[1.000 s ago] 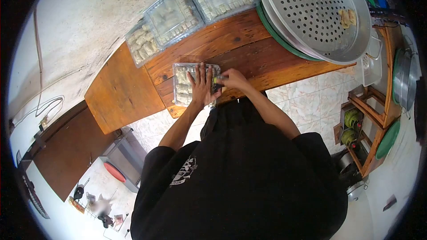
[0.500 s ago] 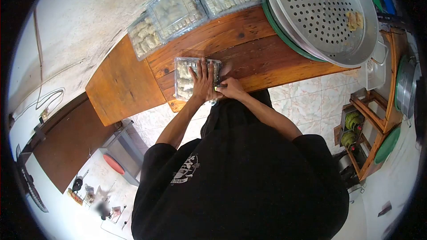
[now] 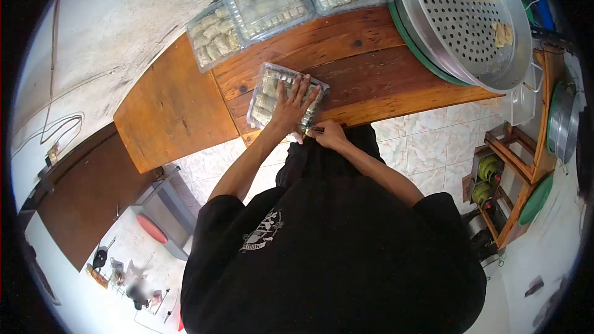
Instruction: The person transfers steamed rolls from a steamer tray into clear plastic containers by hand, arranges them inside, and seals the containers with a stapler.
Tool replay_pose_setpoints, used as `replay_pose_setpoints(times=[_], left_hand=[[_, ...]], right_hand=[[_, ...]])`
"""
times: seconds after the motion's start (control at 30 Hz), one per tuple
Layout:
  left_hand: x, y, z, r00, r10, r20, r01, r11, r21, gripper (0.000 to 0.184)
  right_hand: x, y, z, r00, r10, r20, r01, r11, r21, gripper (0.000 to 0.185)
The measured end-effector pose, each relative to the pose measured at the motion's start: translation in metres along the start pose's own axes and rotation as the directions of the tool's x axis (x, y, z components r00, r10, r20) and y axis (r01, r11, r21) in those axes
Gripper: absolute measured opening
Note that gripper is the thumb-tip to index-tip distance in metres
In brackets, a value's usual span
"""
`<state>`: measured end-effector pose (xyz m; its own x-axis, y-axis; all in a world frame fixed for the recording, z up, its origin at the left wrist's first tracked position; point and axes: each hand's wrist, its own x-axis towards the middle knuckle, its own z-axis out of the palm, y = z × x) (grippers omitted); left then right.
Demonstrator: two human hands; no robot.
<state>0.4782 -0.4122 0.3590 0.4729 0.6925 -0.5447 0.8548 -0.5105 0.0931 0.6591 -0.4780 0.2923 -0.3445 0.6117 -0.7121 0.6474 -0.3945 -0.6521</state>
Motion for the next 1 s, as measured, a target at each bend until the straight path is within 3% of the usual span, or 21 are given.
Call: replay_pose_setpoints(times=[0.17, 0.23, 0.27, 0.3, 0.33, 0.37, 0.4, 0.47, 0.53, 0.6, 0.7, 0.8, 0.87, 0.97, 1.0], left_hand=[[-0.009, -0.010, 0.006, 0.992, 0.054, -0.112, -0.059, 0.998, -0.037, 0.176], [-0.018, -0.024, 0.004, 0.965, 0.058, -0.257, -0.094, 0.987, -0.130, 0.160], [-0.025, -0.033, 0.005, 0.944, 0.048, -0.325, -0.111, 0.978, -0.178, 0.152], [-0.032, -0.050, 0.010, 0.919, -0.182, -0.351, 0.013, 0.901, -0.434, 0.139], [-0.039, -0.072, 0.018, 0.862, -0.402, -0.310, 0.108, 0.742, -0.661, 0.126], [-0.045, -0.091, 0.025, 0.847, -0.493, -0.200, 0.165, 0.601, -0.782, 0.114], [-0.049, -0.110, 0.033, 0.815, -0.574, -0.086, 0.215, 0.436, -0.874, 0.102], [-0.067, -0.127, 0.061, 0.848, -0.502, 0.171, 0.338, 0.262, -0.904, 0.082], [-0.067, -0.128, 0.099, 0.904, -0.424, -0.051, 0.042, 0.206, -0.978, 0.077], [-0.079, -0.120, 0.102, 0.912, -0.391, -0.120, -0.167, -0.089, -0.982, 0.075], [-0.109, -0.121, 0.115, 0.826, -0.562, -0.055, -0.226, -0.240, -0.944, 0.080], [-0.144, -0.156, 0.120, 0.849, -0.528, 0.024, -0.289, -0.503, -0.815, 0.086], [-0.155, -0.177, 0.092, 0.704, -0.710, 0.035, -0.430, -0.465, -0.774, 0.091], [-0.144, -0.240, 0.076, 0.654, -0.756, 0.013, -0.490, -0.438, -0.754, 0.094], [-0.132, -0.261, 0.074, 0.639, -0.769, -0.008, -0.488, -0.398, -0.777, 0.094]], right_hand=[[-0.011, -0.013, 0.018, 0.993, 0.110, -0.046, -0.105, 0.990, 0.094, 0.044], [-0.018, -0.023, 0.014, 0.985, 0.166, -0.038, -0.161, 0.981, 0.109, 0.049], [-0.016, -0.004, 0.020, 0.982, 0.138, -0.128, -0.116, 0.978, 0.172, 0.049], [-0.007, 0.031, 0.033, 0.970, 0.109, -0.218, -0.058, 0.971, 0.230, 0.049], [-0.001, 0.046, 0.040, 0.948, 0.079, -0.309, 0.012, 0.959, 0.283, 0.049], [-0.028, -0.002, 0.012, 0.956, 0.209, -0.207, -0.086, 0.873, 0.481, 0.052], [-0.026, -0.007, 0.013, 0.954, 0.209, -0.216, -0.042, 0.803, 0.594, 0.050], [-0.020, -0.008, 0.016, 0.956, 0.203, -0.210, 0.039, 0.624, 0.780, 0.048], [-0.006, -0.017, 0.018, 0.970, 0.123, -0.212, 0.092, 0.618, 0.781, 0.044], [0.002, -0.037, 0.021, 0.967, 0.002, -0.256, 0.202, 0.607, 0.768, 0.043], [0.002, -0.084, 0.015, 0.978, -0.081, -0.191, 0.187, 0.741, 0.645, 0.035], [0.026, -0.142, 0.029, 0.848, -0.448, -0.284, 0.518, 0.813, 0.264, 0.035], [0.044, -0.192, 0.028, 0.843, -0.499, -0.201, 0.538, 0.778, 0.326, 0.038], [0.098, -0.229, 0.021, 0.732, -0.642, -0.226, 0.678, 0.662, 0.319, 0.041], [0.105, -0.236, 0.019, 0.825, -0.520, -0.219, 0.549, 0.649, 0.527, 0.042]])
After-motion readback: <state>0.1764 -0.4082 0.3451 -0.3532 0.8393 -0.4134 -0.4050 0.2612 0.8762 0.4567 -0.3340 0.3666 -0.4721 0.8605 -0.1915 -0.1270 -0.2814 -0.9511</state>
